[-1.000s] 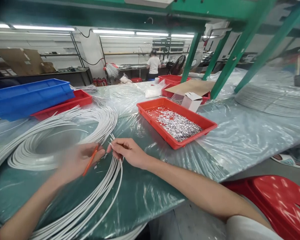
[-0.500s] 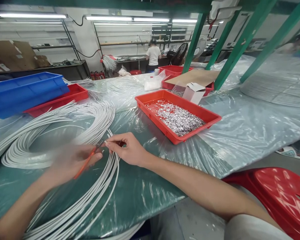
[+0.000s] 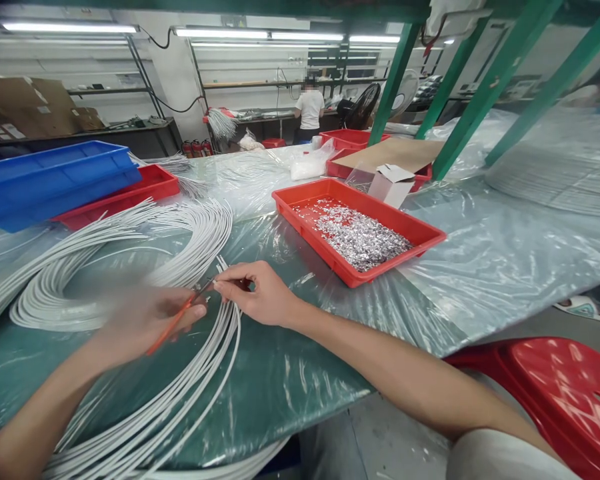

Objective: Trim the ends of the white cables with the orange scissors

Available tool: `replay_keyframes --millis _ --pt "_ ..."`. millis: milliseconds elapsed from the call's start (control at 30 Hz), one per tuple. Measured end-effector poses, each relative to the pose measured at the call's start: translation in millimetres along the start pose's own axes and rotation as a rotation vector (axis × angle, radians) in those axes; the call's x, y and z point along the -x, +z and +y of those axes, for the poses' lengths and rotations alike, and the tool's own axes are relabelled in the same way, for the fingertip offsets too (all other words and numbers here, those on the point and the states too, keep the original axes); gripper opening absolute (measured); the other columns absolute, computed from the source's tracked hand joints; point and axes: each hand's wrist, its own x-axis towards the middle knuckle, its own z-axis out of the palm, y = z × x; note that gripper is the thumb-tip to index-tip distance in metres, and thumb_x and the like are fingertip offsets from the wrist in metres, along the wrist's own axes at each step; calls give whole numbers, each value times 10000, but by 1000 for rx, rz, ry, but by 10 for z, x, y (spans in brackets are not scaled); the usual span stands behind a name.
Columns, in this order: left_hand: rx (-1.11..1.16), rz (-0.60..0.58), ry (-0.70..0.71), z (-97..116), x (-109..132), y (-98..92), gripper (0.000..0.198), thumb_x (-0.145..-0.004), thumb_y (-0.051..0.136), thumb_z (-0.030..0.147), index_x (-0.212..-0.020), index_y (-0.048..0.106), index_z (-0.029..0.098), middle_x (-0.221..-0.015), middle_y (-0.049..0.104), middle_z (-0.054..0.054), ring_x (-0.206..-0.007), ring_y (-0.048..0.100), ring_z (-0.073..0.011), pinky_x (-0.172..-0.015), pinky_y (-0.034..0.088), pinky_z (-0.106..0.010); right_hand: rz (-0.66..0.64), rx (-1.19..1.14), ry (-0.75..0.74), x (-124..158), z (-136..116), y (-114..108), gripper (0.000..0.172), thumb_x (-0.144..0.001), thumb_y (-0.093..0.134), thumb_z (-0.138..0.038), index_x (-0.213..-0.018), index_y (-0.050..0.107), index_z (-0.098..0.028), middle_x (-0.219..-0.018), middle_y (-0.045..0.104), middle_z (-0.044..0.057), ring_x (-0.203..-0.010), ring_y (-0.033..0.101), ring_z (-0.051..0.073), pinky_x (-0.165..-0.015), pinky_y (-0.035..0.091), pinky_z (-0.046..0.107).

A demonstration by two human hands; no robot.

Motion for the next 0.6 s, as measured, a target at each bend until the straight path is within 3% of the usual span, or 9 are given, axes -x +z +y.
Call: replay_keyframes --millis 133,333,433,600 --pt "82 -36 -17 10 1 1 433 -834 612 484 -576 460 171 -495 456 50 -457 430 -80 -451 321 -192 -47 -19 23 -30 -9 -53 296 -902 577 -344 -702 666 -144 -660 582 14 -617 496 113 -580 376 249" --pt "154 -42 -12 64 24 -7 394 -815 638 450 -572 510 167 -484 472 49 -443 454 -80 -438 365 -178 -261 -378 257 -81 46 -148 258 -899 603 -361 -912 737 -141 -688 593 5 -600 491 94 -578 376 230" --pt "162 -37 -13 75 31 -17 374 -787 670 425 -561 514 170 -467 465 52 -439 457 -85 -437 381 -181 -258 -441 317 -80 74 -145 248 -889 624 -357 -904 742 -139 -698 598 6 -602 486 87 -611 383 233" --pt "142 -52 -18 46 27 -22 388 -805 642 451 -569 519 170 -476 488 45 -423 459 -82 -413 359 -177 -148 -404 292 -70 70 -107 257 -795 732 -397 -781 735 -140 -698 640 19 -642 532 104 -638 396 243"
